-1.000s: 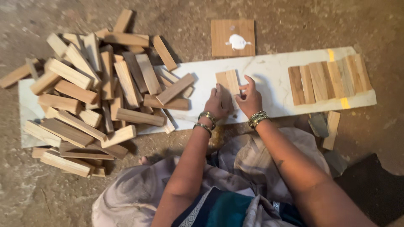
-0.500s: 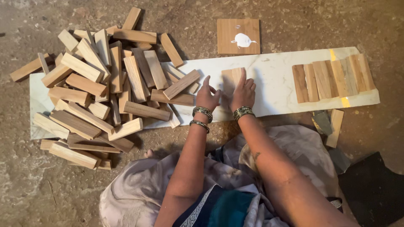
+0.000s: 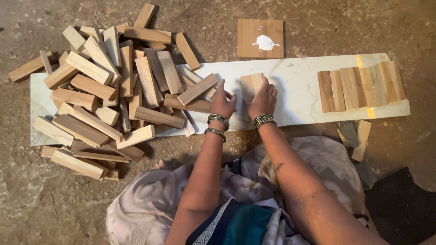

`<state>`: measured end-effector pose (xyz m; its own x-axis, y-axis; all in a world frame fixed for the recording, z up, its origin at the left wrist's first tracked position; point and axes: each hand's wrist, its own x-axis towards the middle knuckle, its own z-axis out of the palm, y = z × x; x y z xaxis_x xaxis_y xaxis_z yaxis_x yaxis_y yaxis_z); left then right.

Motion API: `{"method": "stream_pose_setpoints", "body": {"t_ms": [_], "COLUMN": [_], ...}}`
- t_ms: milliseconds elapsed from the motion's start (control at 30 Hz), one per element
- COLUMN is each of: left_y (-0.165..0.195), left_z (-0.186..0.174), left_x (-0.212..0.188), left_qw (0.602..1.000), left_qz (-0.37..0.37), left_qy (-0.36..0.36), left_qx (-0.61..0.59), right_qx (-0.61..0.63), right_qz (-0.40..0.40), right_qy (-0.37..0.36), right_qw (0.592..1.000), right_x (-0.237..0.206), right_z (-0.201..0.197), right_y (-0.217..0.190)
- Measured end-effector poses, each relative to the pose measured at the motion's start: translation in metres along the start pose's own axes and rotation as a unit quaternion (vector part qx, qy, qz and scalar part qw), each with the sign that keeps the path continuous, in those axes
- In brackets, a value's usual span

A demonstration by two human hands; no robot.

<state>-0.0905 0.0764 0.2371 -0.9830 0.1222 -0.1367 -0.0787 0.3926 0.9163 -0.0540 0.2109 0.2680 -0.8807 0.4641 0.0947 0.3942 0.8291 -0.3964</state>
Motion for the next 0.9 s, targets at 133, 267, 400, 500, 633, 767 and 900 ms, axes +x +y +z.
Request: {"method": "stream_pose_setpoints", "body": {"t_ms": [133,267,400,500,633,767,900], "left_y": [-0.004,-0.015,-0.024,-0.025,-0.017,0.001,0.009], "left_z": [0.001,0.005,0.007,0.005,0.001,-0.004,-0.008], "left_x": [0.000,0.003,0.008,0.008,-0.002,-0.001,-0.003], "left_qw": [1.000,1.000,0.999,0.995,1.000,1.000,0.999], "left_qz": [-0.001,0.010,0.038,0.075,0.005,0.007,-0.026], "left_qy": [-0.001,0.007,0.011,0.022,-0.015,-0.021,-0.030], "left_qx": [-0.003,0.009,0.032,0.053,0.006,0.017,-0.002], "right_qx": [0.008,0.010,0.010,0.010,-0.013,-0.029,-0.043], "right_qz": [0.001,-0.004,-0.018,0.007,0.031,0.057,-0.019], "right_qy": [-0.006,-0.004,0.003,-0.025,0.010,0.026,0.110], "right_qw": [1.000,1.000,1.000,1.000,0.999,0.998,0.993], "right_x": [0.000,-0.002,0.000,0.003,0.014,0.037,0.042], "right_z": [0.004,0.006,0.008,0.006,-0.010,-0.029,-0.043], "right_y": [0.004,0.005,0.006,0.020,0.069,0.110,0.136]}}
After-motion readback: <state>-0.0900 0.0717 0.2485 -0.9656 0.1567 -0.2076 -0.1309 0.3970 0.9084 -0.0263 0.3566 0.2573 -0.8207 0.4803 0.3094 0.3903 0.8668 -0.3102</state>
